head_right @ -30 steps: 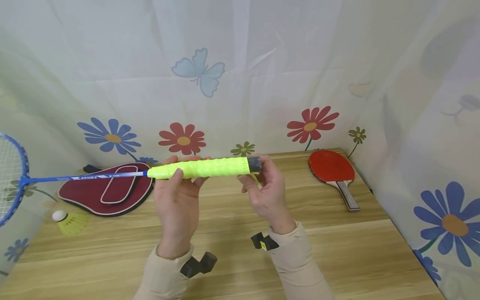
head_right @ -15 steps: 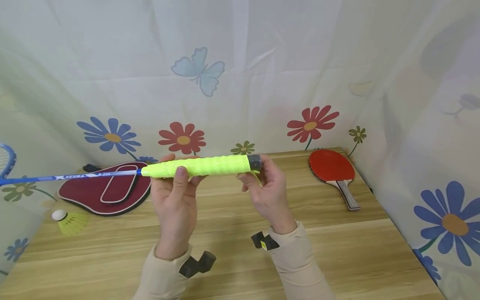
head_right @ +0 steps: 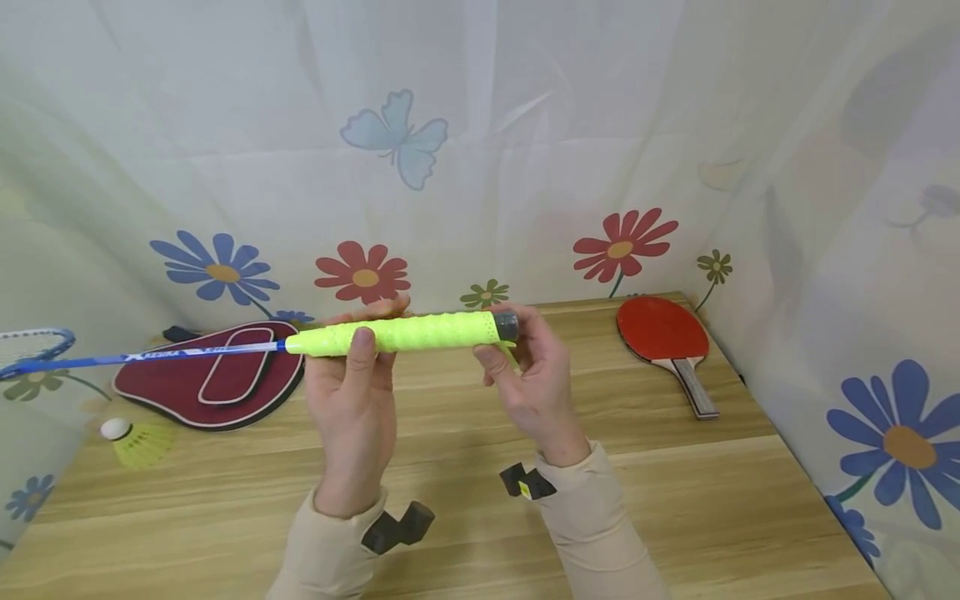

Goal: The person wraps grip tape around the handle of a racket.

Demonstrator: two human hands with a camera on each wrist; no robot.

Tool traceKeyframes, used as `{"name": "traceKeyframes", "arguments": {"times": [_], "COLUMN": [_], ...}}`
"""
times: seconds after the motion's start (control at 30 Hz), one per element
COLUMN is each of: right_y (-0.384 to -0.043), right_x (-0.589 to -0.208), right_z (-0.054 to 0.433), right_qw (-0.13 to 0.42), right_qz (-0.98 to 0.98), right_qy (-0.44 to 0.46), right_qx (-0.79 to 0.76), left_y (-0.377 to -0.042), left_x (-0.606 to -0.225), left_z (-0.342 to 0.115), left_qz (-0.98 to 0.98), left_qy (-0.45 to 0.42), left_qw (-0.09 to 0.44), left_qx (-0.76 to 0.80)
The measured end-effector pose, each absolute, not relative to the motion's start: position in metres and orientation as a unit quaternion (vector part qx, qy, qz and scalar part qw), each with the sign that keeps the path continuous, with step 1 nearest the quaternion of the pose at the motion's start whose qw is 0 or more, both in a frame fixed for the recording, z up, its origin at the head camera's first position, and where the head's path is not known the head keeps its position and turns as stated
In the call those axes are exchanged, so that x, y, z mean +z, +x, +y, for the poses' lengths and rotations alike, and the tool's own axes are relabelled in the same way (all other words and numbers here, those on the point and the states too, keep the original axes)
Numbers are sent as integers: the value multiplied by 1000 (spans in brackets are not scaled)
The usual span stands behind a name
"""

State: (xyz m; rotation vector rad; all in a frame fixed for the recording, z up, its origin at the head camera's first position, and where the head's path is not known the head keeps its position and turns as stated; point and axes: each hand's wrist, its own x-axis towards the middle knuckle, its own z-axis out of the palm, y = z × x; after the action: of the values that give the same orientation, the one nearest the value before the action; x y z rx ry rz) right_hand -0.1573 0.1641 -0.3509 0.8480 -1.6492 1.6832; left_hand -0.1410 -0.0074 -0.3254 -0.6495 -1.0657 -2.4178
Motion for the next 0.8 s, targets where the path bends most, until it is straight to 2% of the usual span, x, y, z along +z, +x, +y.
{"name": "traceKeyframes", "arguments": {"times": [0.13,0.23,0.57,0.8], "right_y": [-158,-159,-158,-158], "right_x": [-350,-349,-349,-348], "right_z": [164,164,167,164], "right_qw": [320,327,316,325], "right_qz": [-611,-602,-631,-615], "right_qy": [326,328,314,323], "right_qx": [646,650,635,642], "left_y": [-142,-143,-142,-142], "left_x": [-325,-325,-326,-328], "left_z": [-7,-7,-6,-4], "left_qz": [-351,-359,-383,-361], "left_qy": [-279,-286,-232,-203], "left_qw": [185,187,225,220], "left_qx": [-875,-869,-866,-883]}}
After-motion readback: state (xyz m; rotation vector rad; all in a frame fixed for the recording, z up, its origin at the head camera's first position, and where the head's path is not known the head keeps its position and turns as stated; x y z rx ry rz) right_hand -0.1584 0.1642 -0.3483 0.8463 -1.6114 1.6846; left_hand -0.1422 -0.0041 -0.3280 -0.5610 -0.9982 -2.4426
